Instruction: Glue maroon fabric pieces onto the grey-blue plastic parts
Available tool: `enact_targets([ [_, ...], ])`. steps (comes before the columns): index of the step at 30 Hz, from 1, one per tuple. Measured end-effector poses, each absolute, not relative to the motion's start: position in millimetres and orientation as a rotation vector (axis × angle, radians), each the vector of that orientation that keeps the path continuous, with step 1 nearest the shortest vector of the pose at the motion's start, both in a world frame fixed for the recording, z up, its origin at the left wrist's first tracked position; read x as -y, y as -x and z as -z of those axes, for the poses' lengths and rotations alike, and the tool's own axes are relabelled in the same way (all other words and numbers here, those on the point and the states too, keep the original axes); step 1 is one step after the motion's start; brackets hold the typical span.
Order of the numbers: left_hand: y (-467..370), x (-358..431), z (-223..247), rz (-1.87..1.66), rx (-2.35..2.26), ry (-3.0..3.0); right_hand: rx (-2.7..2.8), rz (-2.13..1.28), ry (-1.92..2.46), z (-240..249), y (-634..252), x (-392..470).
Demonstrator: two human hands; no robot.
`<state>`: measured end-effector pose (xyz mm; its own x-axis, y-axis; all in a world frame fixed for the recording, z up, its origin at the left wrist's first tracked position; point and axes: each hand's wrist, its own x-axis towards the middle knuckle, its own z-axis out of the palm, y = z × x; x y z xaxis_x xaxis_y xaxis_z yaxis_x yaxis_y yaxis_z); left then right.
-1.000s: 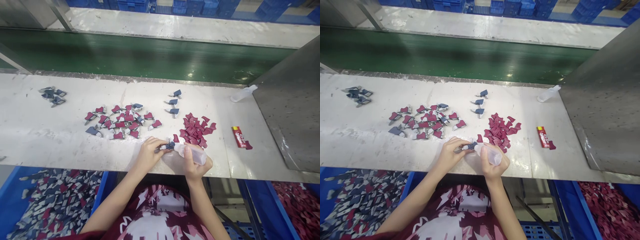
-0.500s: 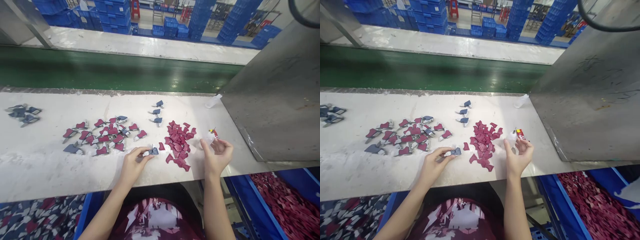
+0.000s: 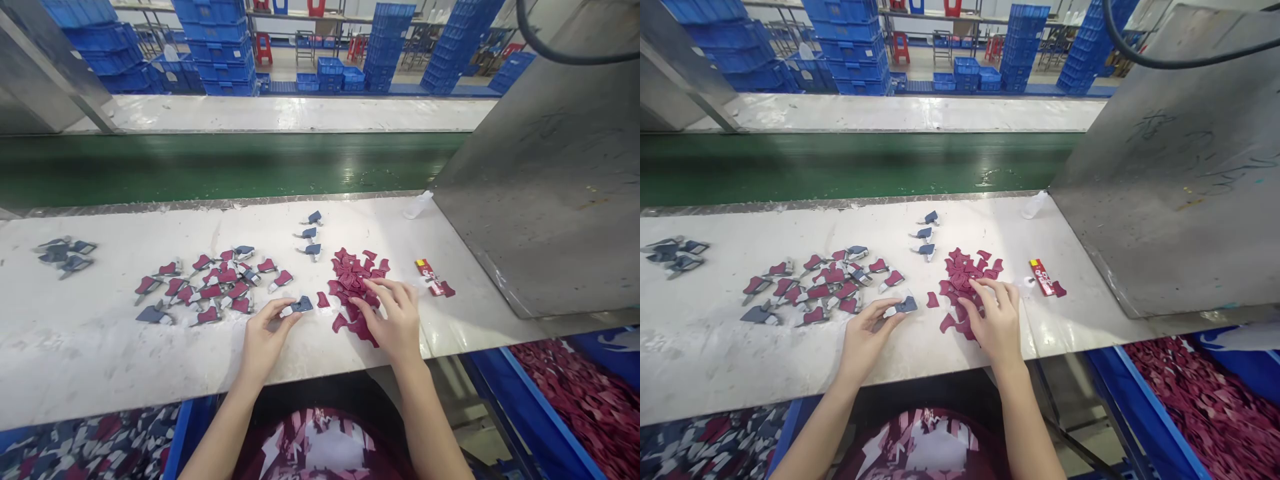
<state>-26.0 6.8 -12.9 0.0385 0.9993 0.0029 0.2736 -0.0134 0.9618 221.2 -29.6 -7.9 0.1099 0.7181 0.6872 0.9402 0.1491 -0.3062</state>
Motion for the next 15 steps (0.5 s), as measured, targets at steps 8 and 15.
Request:
enact_targets([
  [8, 15.5, 1.4, -2.0, -1.100, -1.284, -1.237, 1.586, 0.122, 1.756, 26.1, -221.6, 16.2],
  [15, 9.3, 5.7, -5.9, -1.138, -1.289, -1.120, 1.240, -0.179, 1.715, 6.2, -206.4, 25.7],
])
